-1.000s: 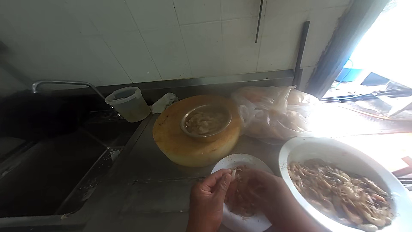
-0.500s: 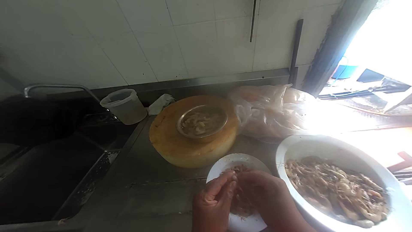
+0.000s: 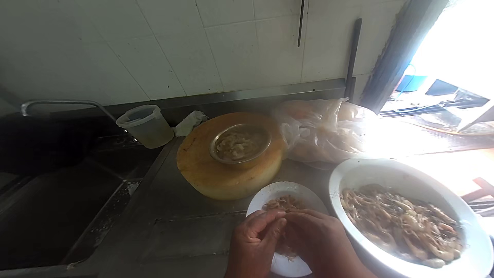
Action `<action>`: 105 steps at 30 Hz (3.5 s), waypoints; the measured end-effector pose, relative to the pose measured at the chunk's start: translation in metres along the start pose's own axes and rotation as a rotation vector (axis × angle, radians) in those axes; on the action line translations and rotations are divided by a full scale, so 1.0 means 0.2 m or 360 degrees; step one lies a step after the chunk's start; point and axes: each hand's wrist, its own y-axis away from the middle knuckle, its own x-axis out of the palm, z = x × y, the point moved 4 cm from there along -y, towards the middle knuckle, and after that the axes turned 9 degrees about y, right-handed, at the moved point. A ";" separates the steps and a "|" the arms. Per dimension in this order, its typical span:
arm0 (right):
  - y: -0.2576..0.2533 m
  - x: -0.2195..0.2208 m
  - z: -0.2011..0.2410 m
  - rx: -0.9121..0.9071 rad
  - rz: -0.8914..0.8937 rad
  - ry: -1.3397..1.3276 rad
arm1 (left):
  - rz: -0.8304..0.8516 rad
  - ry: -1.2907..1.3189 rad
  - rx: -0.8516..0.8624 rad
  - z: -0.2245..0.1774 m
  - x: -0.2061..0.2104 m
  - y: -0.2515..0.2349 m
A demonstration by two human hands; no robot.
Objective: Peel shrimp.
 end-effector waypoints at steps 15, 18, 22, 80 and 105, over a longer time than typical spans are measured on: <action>0.01 -0.02 -0.14 0.0355 0.0130 -0.0959 | -0.0320 0.0967 -0.0753 -0.02 -0.04 -0.01; 0.00 0.01 -0.12 0.0404 0.0288 -0.0974 | -0.0353 0.1034 -0.0788 -0.03 -0.02 -0.01; -0.02 0.04 -0.06 0.0375 0.0249 -0.1116 | -0.0249 0.0814 -0.0543 0.00 0.03 0.01; -0.32 -0.72 -0.34 0.0083 0.1375 0.0841 | 0.0402 -0.0542 -0.0083 -0.05 -0.10 -0.16; -0.32 -0.94 -0.53 0.0205 0.1032 -0.0227 | 0.0812 -0.0291 0.0197 -0.27 0.60 -0.22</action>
